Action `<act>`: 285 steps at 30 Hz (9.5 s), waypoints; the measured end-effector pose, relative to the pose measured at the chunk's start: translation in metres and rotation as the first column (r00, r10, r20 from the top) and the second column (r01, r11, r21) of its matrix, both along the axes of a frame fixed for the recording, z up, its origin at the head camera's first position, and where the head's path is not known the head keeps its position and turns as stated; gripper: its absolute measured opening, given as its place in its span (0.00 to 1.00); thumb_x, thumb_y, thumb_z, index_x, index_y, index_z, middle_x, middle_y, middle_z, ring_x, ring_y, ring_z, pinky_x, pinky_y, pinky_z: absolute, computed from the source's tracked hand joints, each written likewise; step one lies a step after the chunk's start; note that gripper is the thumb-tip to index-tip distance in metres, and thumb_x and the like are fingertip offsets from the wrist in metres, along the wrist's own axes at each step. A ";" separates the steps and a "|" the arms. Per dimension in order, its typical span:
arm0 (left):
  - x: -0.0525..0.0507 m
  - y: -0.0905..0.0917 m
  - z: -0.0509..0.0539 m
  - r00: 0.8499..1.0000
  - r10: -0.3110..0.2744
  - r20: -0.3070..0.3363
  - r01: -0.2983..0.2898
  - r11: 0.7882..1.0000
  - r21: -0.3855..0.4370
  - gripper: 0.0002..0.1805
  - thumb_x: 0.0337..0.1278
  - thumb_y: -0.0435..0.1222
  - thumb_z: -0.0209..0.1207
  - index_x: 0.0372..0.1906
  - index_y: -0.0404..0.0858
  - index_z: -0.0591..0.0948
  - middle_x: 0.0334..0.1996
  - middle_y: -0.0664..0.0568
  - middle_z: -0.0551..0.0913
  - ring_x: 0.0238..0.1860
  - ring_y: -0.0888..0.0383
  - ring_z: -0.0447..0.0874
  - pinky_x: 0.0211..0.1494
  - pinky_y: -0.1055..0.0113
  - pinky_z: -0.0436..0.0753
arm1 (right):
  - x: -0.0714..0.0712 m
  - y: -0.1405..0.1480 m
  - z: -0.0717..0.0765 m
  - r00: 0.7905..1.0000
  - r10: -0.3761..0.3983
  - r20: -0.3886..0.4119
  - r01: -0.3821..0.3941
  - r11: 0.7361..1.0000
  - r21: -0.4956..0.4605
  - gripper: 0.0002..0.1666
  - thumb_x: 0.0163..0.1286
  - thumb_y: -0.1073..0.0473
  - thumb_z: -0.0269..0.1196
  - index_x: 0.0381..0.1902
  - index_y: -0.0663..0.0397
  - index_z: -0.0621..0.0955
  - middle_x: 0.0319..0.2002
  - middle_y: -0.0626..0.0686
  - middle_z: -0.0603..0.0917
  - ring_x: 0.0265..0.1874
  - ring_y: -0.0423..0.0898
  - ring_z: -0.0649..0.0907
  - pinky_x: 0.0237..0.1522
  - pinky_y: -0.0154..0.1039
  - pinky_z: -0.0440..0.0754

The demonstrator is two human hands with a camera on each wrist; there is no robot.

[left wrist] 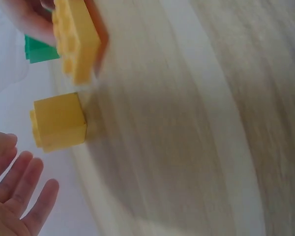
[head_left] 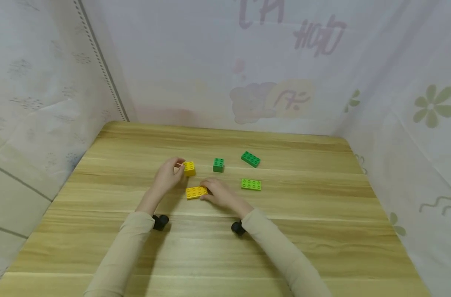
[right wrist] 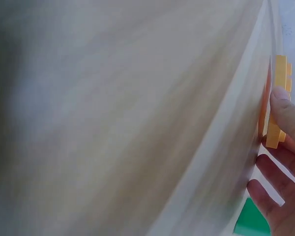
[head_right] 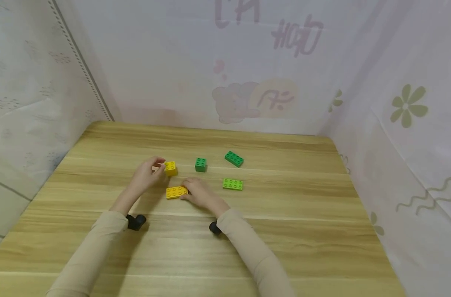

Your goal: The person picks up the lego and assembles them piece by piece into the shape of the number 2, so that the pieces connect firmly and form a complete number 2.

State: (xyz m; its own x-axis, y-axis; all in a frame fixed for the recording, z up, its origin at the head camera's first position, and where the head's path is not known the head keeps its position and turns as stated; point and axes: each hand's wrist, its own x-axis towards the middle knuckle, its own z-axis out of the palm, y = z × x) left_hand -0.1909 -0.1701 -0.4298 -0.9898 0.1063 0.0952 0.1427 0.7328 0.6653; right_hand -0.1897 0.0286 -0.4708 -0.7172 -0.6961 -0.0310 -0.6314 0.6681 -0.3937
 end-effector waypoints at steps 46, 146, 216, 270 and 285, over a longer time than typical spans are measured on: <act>-0.016 0.008 -0.010 0.984 -0.118 0.132 0.122 0.992 -0.016 0.28 0.61 0.38 0.54 0.62 0.29 0.61 0.61 0.33 0.63 0.62 0.38 0.62 0.64 0.46 0.65 | 0.068 0.099 0.003 0.987 -0.158 -0.041 0.157 0.987 -0.019 0.25 0.61 0.49 0.62 0.51 0.58 0.76 0.53 0.53 0.77 0.54 0.48 0.76 0.59 0.43 0.73; 0.056 0.096 -0.015 0.864 -0.474 0.169 0.491 0.868 -0.080 0.22 0.52 0.36 0.62 0.51 0.32 0.72 0.43 0.45 0.79 0.42 0.57 0.77 0.46 0.64 0.80 | 0.068 0.098 0.006 0.987 -0.159 -0.010 0.158 0.985 -0.064 0.23 0.58 0.50 0.65 0.45 0.61 0.79 0.51 0.55 0.79 0.51 0.50 0.78 0.55 0.44 0.75; 0.059 0.105 -0.020 0.868 -0.468 0.165 0.483 0.874 -0.060 0.20 0.36 0.29 0.70 0.37 0.34 0.73 0.33 0.45 0.80 0.35 0.56 0.77 0.41 0.63 0.81 | 0.072 0.099 0.006 0.991 -0.133 -0.035 0.131 0.991 -0.038 0.25 0.58 0.49 0.64 0.48 0.60 0.78 0.52 0.54 0.78 0.52 0.50 0.77 0.56 0.44 0.74; 0.053 0.100 -0.026 0.858 -0.471 0.204 0.474 0.880 0.035 0.21 0.39 0.31 0.69 0.41 0.34 0.74 0.39 0.47 0.81 0.41 0.56 0.77 0.49 0.61 0.79 | 0.000 0.137 0.000 0.915 -0.396 0.080 0.400 0.915 -0.049 0.31 0.60 0.49 0.63 0.59 0.55 0.72 0.59 0.56 0.72 0.59 0.54 0.71 0.63 0.50 0.67; 0.053 0.099 -0.025 0.856 -0.475 0.204 0.475 0.878 0.053 0.20 0.39 0.30 0.69 0.40 0.33 0.74 0.39 0.47 0.81 0.41 0.56 0.77 0.49 0.60 0.79 | -0.001 0.133 -0.002 0.913 -0.405 0.053 0.408 0.912 -0.041 0.27 0.61 0.49 0.62 0.55 0.55 0.75 0.58 0.56 0.72 0.60 0.53 0.70 0.62 0.51 0.67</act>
State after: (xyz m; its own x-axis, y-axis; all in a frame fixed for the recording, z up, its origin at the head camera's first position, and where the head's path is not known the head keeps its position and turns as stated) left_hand -0.1382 -0.0715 -0.4552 -0.8160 0.5687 -0.1036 0.3343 0.6104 0.7181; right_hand -0.1910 0.1614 -0.4729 -0.9373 -0.3461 -0.0410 -0.2912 0.8423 -0.4536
